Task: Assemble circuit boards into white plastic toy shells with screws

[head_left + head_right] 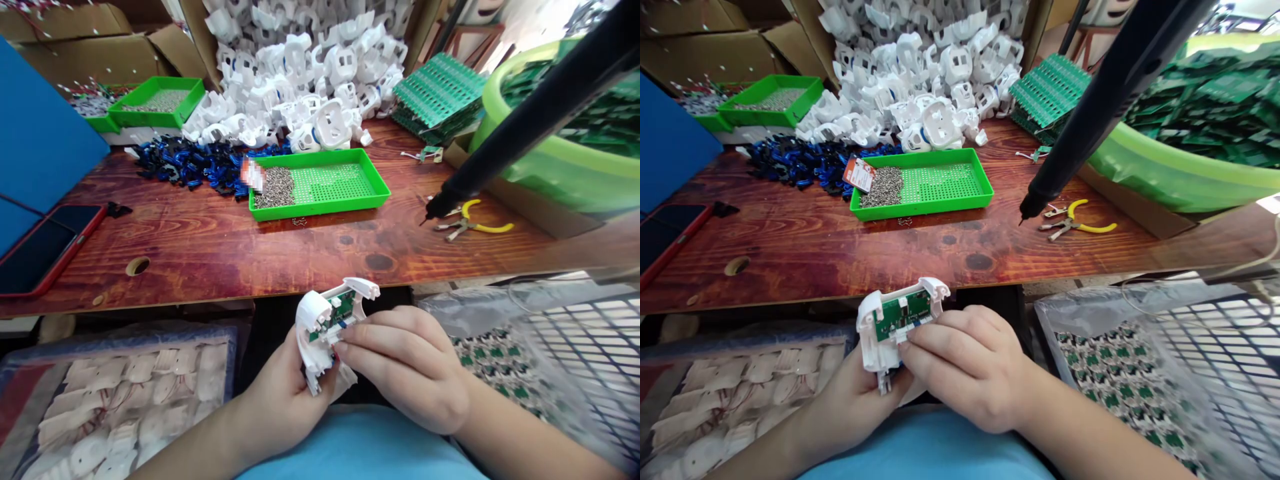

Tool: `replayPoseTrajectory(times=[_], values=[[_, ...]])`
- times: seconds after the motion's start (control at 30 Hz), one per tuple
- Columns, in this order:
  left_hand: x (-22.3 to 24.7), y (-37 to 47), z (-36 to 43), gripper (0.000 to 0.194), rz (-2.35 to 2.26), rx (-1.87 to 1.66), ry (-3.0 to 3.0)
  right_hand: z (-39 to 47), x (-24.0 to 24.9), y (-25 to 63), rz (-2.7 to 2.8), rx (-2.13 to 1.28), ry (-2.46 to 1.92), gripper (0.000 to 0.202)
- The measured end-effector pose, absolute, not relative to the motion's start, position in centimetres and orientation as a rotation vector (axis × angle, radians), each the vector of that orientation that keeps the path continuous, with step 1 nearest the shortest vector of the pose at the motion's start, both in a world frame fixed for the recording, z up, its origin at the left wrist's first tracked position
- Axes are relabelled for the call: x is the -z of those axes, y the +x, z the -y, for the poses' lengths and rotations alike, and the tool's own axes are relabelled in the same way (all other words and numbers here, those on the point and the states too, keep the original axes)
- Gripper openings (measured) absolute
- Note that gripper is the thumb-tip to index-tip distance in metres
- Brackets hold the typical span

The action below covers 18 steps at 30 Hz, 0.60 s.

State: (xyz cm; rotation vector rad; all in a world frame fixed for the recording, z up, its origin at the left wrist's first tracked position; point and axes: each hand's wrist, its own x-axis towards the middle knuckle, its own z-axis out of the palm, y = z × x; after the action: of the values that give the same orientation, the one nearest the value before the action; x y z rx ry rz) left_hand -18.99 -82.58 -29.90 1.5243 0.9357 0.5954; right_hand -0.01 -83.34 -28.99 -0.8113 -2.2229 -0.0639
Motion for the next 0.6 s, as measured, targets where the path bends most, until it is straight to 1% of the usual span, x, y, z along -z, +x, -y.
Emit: replayPoseTrajectory(times=[0.07,0.2,0.43,0.6], values=[[29.77,-18.99,82.56,0.038,-0.933,-0.569,1.5,83.3,29.06,0.09,2.214,0.046,-0.816,0.025],[30.02,-19.09,82.63,0.036,-0.925,-0.551,1.489,83.23,28.98,0.21,2.233,0.037,-0.808,0.026],[29.84,-19.12,82.26,0.043,-0.916,-0.554,1.529,82.9,29.01,0.36,2.242,0.036,-0.797,0.026],[30.06,-19.48,82.08,0.036,-0.837,-0.56,1.65,82.74,28.91,0.25,2.223,0.045,-0.765,0.025]])
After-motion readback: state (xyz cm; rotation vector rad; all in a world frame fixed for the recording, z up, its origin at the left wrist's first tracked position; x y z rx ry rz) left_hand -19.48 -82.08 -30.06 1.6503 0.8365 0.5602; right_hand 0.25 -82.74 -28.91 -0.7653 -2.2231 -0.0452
